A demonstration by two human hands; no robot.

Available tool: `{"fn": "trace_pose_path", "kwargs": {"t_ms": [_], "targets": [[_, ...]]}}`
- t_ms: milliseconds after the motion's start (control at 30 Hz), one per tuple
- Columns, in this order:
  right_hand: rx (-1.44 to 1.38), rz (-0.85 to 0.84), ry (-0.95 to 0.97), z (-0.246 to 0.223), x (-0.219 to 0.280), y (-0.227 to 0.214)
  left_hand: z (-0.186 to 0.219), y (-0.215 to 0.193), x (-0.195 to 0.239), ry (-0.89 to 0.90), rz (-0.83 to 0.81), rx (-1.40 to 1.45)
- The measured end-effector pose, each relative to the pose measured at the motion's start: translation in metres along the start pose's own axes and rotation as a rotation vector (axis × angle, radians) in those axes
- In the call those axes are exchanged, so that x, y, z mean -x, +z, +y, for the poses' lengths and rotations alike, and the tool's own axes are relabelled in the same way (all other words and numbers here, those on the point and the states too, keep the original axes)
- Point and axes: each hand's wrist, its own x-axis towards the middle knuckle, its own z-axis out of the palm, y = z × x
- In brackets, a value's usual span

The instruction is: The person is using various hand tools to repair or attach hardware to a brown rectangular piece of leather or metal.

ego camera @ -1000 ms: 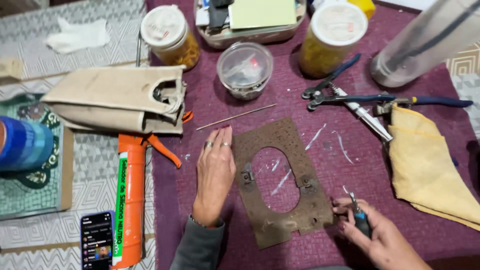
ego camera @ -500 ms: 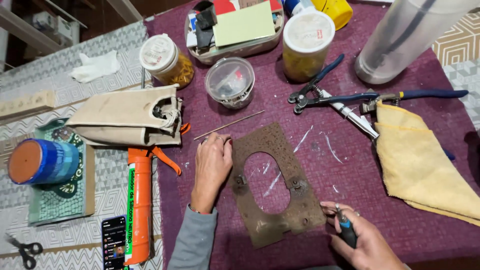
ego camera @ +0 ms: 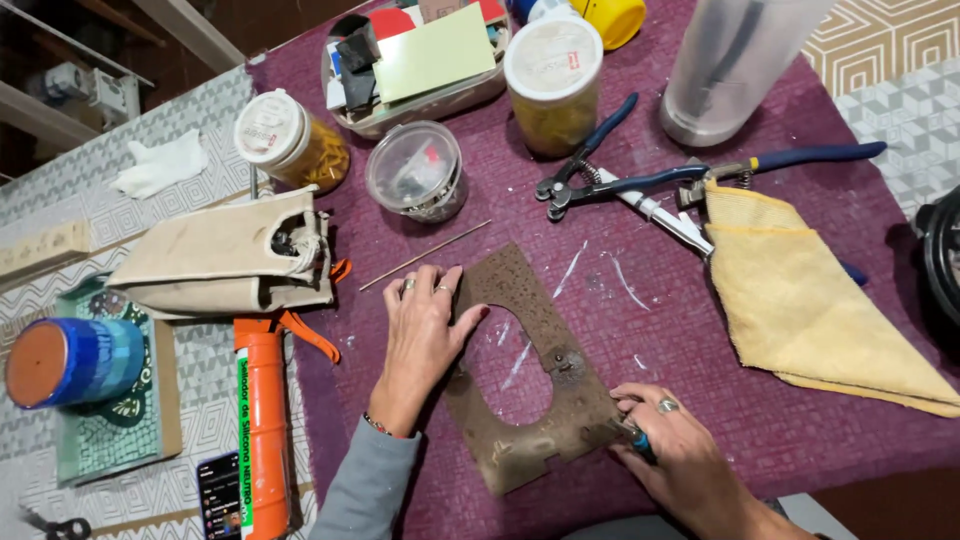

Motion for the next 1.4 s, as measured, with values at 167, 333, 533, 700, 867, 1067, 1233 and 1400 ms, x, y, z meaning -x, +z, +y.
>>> {"fn": "trace_pose_path", "kwargs": {"t_ms": [167, 333, 533, 700, 867, 1067, 1233, 1400], "targets": [[-0.045, -0.009, 0.008, -0.005, -0.005, -0.008, -0.034, 0.021, -0.009, -0.049, -0.12, 0.069], [-0.082, 0.0, 0.007, -0.01, -0.007, -0.01, -0.043, 0.0, -0.022, -0.178, -0.242, 0.332], [-0.152, -0.027, 0.09, -0.007, -0.004, -0.013, -0.022, -0.049, -0.021, -0.101, -0.33, 0.265], [-0.527, -0.114, 0.306, -0.012, -0.012, -0.027, 0.006, -0.117, -0.014, 0.088, -0.144, 0.345], [-0.236, 0.217, -0.329, -0.036, -0.039, -0.057, 0.041, -0.194, 0.011, 0.296, 0.121, 0.366], [0.18, 0.296, -0.826, 0.012, -0.057, -0.056, 0.015, -0.141, 0.068, 0.707, 0.303, -0.049], [0.367, 0.261, -0.939, 0.039, -0.072, -0.041, 0.005, -0.093, 0.085, 0.908, 0.424, -0.418], [0.378, 0.171, -0.911, 0.025, -0.087, -0.041, -0.007, -0.069, 0.112, 0.871, 0.464, -0.466]]}}
